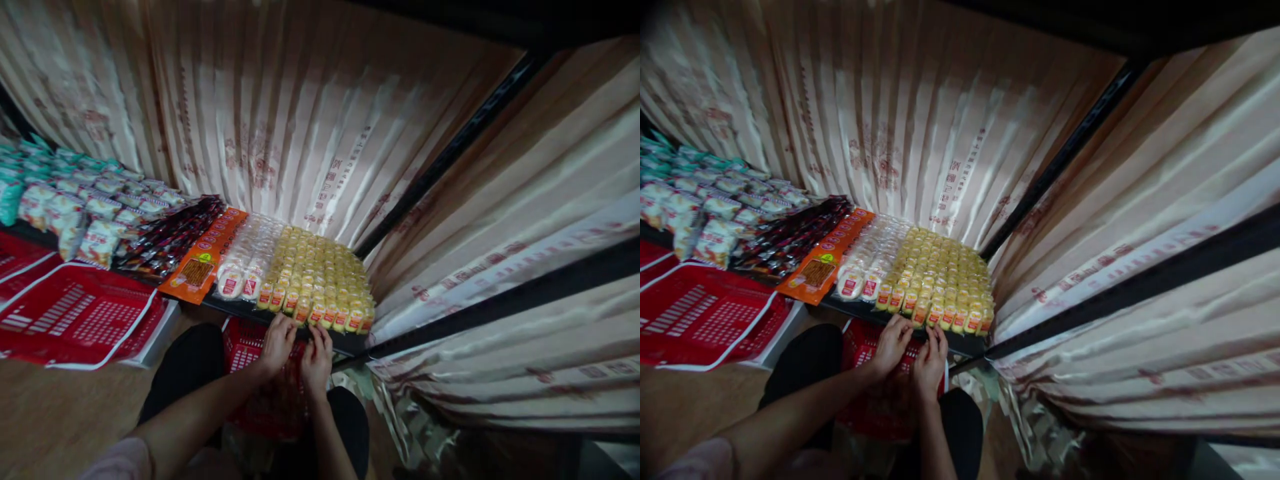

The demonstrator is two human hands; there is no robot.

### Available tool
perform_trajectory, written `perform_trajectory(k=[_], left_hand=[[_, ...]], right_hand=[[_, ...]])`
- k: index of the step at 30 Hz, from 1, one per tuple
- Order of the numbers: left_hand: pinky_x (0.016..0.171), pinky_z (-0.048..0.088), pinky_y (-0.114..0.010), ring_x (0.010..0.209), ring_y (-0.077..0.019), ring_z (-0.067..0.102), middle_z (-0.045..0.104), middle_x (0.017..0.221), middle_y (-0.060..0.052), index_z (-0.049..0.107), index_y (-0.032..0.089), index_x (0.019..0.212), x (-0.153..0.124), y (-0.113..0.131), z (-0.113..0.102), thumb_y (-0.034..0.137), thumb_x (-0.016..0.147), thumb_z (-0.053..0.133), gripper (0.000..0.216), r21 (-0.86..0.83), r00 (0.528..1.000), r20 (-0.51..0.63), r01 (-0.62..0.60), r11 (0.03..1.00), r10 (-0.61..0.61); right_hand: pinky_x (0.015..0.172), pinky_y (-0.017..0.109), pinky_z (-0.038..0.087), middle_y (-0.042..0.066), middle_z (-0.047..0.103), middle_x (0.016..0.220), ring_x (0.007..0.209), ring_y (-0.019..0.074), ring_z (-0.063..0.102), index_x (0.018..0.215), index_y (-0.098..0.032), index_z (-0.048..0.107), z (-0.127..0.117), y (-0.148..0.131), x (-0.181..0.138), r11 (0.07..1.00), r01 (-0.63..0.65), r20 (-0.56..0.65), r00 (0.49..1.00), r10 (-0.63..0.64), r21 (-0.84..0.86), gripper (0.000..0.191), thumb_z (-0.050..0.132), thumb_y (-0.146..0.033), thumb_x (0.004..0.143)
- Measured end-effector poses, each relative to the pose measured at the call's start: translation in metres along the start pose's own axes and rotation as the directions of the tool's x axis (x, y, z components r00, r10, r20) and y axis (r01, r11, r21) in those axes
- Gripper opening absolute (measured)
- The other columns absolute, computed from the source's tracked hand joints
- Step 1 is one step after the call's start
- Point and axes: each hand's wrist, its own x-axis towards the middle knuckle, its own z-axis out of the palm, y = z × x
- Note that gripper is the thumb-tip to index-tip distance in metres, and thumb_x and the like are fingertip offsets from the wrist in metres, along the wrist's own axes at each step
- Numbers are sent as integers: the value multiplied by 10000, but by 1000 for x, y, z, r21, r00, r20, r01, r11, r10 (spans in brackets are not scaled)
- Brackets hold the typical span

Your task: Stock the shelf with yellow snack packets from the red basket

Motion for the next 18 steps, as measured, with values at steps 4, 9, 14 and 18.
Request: perform_trajectory(k=[4, 9, 14, 18], left_hand=[[785, 489, -298, 837, -149, 551, 560, 858, -37, 589, 175, 862, -6, -2, -25, 110, 824, 440, 167, 79, 994, -100, -43, 996, 51], [901, 464, -376, 1025, -189, 506, 561, 1058, -72, 596, 180, 941, -8, -18, -65, 108, 836, 416, 220, 265, 952, -271, -68, 962, 142], [1015, 390, -444, 1253, -234, 357, 492, 1274, -86, 606, 168, 1001, -8, -35, -99, 79, 823, 396, 289, 419, 929, -303, -68, 905, 210], [1032, 376, -458, 1345, -249, 228, 453, 1346, -78, 590, 153, 1083, 1, -48, -112, 55, 810, 382, 357, 503, 935, -235, -117, 856, 266]], right_hand=[[956, 447, 399, 149, 530, 1152, 1114, 224, 489, 1113, -135, 572, -8, -21, 1, 999, 35, -29, 999, -36, -34, 348, 351, -276, 884], [990, 447, 361, 162, 525, 1181, 1146, 219, 460, 1161, -113, 520, -8, -64, 27, 997, 80, -1, 997, -80, -2, 395, 307, -328, 907], [1029, 445, 317, 168, 469, 1286, 1235, 219, 390, 1226, -100, 467, 29, -103, 68, 996, 86, 133, 987, -90, 33, 480, 259, -391, 907], [1067, 434, 264, 159, 371, 1396, 1319, 207, 289, 1317, -91, 383, 70, -126, 98, 996, 87, 273, 958, -89, 19, 552, 210, -411, 901]])
